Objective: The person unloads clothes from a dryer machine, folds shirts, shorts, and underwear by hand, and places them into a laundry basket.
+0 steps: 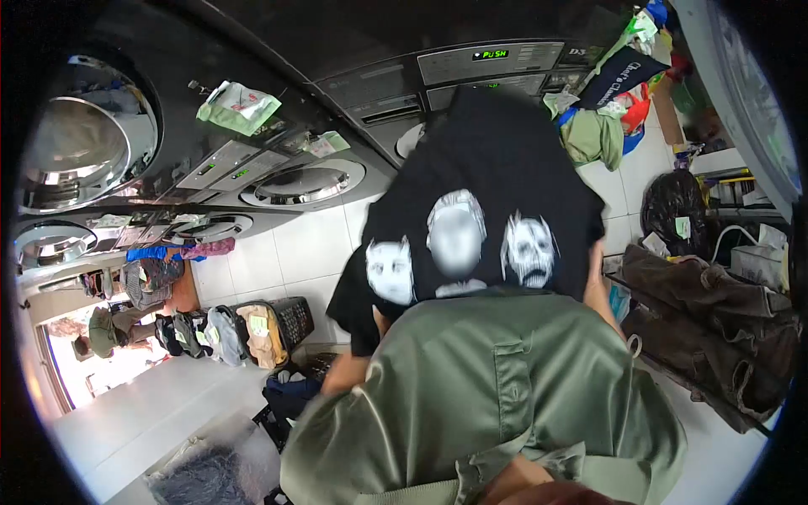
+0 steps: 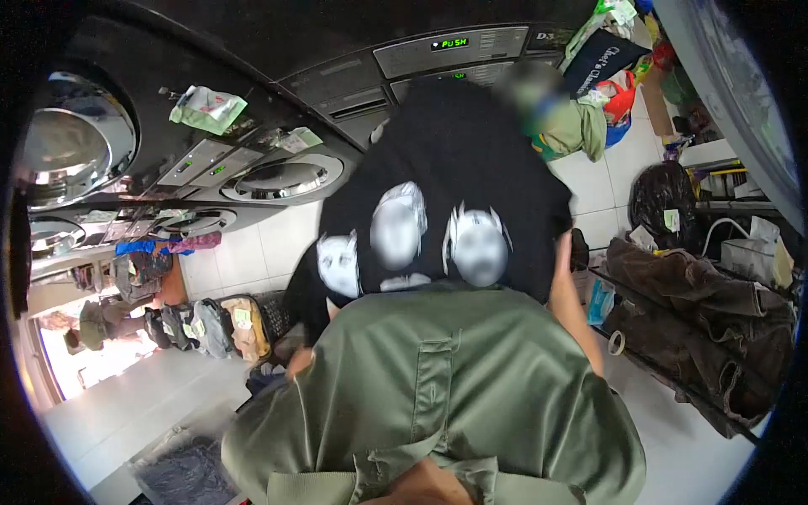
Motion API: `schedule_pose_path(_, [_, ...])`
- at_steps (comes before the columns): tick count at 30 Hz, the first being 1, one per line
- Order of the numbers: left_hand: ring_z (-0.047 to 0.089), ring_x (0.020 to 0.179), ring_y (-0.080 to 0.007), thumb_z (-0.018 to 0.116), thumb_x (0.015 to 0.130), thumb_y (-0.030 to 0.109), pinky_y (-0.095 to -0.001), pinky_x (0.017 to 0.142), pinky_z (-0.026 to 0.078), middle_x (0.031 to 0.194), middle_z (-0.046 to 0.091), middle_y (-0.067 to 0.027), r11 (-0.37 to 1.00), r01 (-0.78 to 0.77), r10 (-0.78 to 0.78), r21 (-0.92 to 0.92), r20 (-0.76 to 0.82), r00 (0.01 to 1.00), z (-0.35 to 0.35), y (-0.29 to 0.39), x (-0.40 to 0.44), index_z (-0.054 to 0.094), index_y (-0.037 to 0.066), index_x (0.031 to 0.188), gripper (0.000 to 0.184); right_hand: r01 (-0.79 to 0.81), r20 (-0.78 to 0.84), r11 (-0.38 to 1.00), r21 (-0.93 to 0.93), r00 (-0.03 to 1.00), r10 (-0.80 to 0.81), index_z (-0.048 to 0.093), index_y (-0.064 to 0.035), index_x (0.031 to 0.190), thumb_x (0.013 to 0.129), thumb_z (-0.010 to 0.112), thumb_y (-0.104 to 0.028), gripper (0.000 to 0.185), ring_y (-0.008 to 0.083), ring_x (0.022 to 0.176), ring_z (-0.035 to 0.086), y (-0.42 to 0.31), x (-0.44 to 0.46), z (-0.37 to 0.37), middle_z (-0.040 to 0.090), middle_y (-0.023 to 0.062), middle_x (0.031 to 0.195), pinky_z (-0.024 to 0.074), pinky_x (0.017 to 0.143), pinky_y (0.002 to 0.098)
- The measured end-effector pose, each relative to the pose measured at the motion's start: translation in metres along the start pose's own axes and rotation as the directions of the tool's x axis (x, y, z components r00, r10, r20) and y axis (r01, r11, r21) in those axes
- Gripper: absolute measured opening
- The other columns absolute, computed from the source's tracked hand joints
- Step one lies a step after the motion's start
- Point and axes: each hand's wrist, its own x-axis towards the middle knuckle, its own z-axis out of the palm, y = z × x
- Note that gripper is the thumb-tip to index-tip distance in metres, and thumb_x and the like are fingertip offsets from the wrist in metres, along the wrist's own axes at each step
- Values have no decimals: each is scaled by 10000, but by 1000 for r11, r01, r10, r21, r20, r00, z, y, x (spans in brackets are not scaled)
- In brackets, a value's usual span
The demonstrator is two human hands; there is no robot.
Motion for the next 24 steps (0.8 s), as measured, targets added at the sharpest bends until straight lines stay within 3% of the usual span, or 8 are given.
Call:
schedule_pose_path(5, [484, 1051, -244, 520, 815, 239, -369, 939, 334, 1067, 563, -81, 691, 165, -199, -703, 34, 979, 52, -29, 44, 548, 88, 1070, 298, -345, 197, 902, 258, 933, 301, 555, -7, 1054, 864, 521, -288, 341, 231, 927, 582, 61, 42, 4, 591, 121, 1037, 472, 840, 351])
schedule_pose_path(8, [460, 1096, -244, 487, 847, 277, -384, 978, 310, 1128, 548, -63, 704, -223, 221, -674, -90, 971, 4, -28, 73, 530, 117, 1128, 326, -248, 142, 964, 92, 962, 234, 588, -4, 980, 826, 560, -200, 250, 245, 855, 611, 10, 53, 36, 625, 114, 945, 497, 797, 391])
schedule_pose_path(9, [452, 1111, -244, 475, 858, 290, -389, 992, 302, 1148, 543, -58, 613, -411, 417, -675, -165, 894, -21, -23, 73, 524, 126, 1147, 335, -257, 252, 963, 75, 940, 231, 585, 3, 980, 813, 558, -185, 253, 253, 868, 610, -7, 65, 30, 623, 125, 955, 491, 808, 404])
schedule_pose_path(10, [402, 1177, -231, 453, 873, 286, -388, 1017, 278, 1197, 518, -50, -31, 0, 181, -1000, -6, 983, -37, -25, 68, 494, 138, 1194, 355, -263, 366, 960, 94, 906, 212, 585, 12, 974, 807, 551, -176, 254, 256, 895, 605, -26, 59, 34, 621, 133, 970, 472, 844, 394])
schedule_pose_path(15, [339, 1239, -206, 415, 877, 420, -422, 1032, 259, 1370, 331, -58, -259, -292, 403, -921, -378, 833, -67, 45, -5, 260, 147, 1364, 579, -111, 393, 993, -49, 911, 121, 518, 24, 1107, 822, 556, -228, 382, 238, 977, 577, -34, 33, 38, 581, 140, 1082, 436, 900, 349])
schedule_pose_path(19, [384, 1212, -222, 542, 786, 482, -426, 1035, 267, 1314, 413, -70, -309, -138, 449, -941, -273, 851, -29, 47, -11, 394, 119, 1289, 638, -276, -172, 806, -523, 961, 218, 427, -18, 1243, 727, 642, -446, 704, 352, 1081, 484, 35, 33, 12, 502, 173, 1198, 379, 874, 506])
schedule_pose_path(22, [564, 935, -235, 685, 725, 193, -348, 848, 449, 1053, 585, -93, 227, 150, -407, -962, 46, 912, 48, -71, 25, 506, 9, 1118, 470, -504, -229, 461, -731, 817, 529, 413, -13, 1247, 707, 668, -367, 695, 328, 1154, 414, 100, 38, -51, 394, 157, 1313, 351, 907, 449])
schedule_pose_path(24, [539, 974, -269, 688, 714, 165, -352, 871, 428, 1069, 566, -140, 577, 82, -462, -813, -242, 854, 83, -86, 15, 487, -14, 1124, 491, -262, -118, 346, -901, 915, 385, 409, -17, 1247, 707, 656, -286, 652, 308, 1165, 403, 160, 49, -117, 392, 156, 1313, 344, 921, 405])
